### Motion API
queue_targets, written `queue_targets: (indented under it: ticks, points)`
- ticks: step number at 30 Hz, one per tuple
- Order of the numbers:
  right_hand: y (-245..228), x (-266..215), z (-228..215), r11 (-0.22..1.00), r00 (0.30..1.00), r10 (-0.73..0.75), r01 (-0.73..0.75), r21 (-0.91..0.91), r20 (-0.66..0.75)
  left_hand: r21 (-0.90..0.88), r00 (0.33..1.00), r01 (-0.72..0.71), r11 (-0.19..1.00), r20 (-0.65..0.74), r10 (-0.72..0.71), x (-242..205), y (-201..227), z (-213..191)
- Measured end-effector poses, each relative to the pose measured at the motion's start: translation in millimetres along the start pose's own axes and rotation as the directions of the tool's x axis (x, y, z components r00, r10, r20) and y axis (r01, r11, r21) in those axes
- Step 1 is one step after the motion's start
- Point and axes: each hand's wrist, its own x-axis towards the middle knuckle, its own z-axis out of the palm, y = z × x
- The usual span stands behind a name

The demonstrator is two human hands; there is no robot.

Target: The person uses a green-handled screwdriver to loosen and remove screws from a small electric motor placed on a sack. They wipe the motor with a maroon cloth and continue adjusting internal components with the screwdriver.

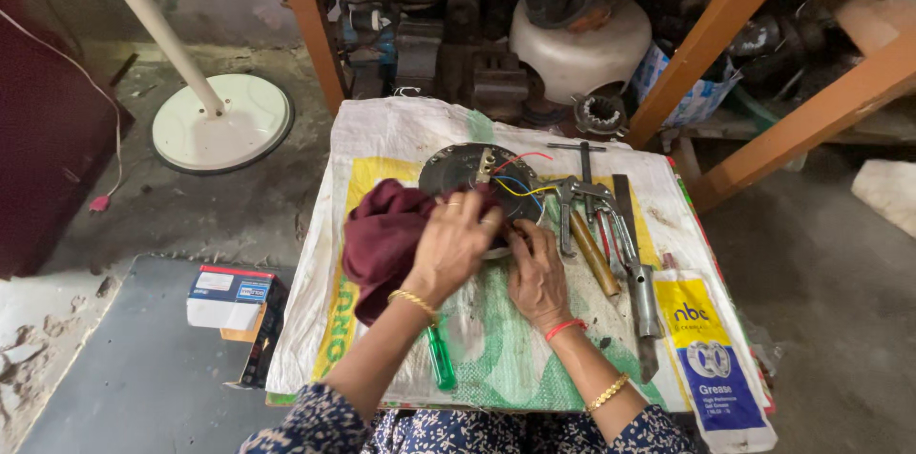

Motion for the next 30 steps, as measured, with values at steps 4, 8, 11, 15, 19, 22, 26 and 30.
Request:
queue_targets:
  ticks: [4,8,11,15,19,22,26,30]
  points:
    - [11,-6,16,0.999,1.0,0.011,-0.012,-0.031,-0.024,0.013,0.995,-0.005,1.0,0.098,0.004,21,24,6]
    - [14,-10,12,0.999,0.999,0.027,-0.027,-0.02,0.027,0.041,0.987,-0.163,0.986,0.016,0.163,10,7,-1]
    - [8,-5,3,0.992,0.989,0.122,-0.12,0.034,-0.082,-0.064,0.943,-0.321,0.945,0.078,0.325,-11,-29,-13]
    - [1,0,0,0.997,0.991,0.081,-0.081,0.001,-0.11,-0.111,0.994,-0.027,0.993,-0.108,0.015,-24,-62,-16]
    - [3,1,-1,0.992,0.986,0.122,-0.12,0.029,-0.112,-0.306,0.676,0.664,0.682,-0.145,-0.723,-24,-84,-10]
    - [-4,-2,-6,0.992,0.988,0.122,-0.118,0.052,-0.095,-0.035,0.619,0.782,0.622,-0.071,-0.782,-17,-90,6]
    - [-48,-10,-14,0.941,0.983,0.161,-0.179,0.288,0.086,0.078,0.783,0.614,0.785,-0.183,-0.595,-21,-103,30]
    - [-128,-33,-30,0.919,0.884,0.078,-0.243,0.311,0.46,-0.101,0.911,0.38,0.919,-0.129,-0.391,-32,-124,53]
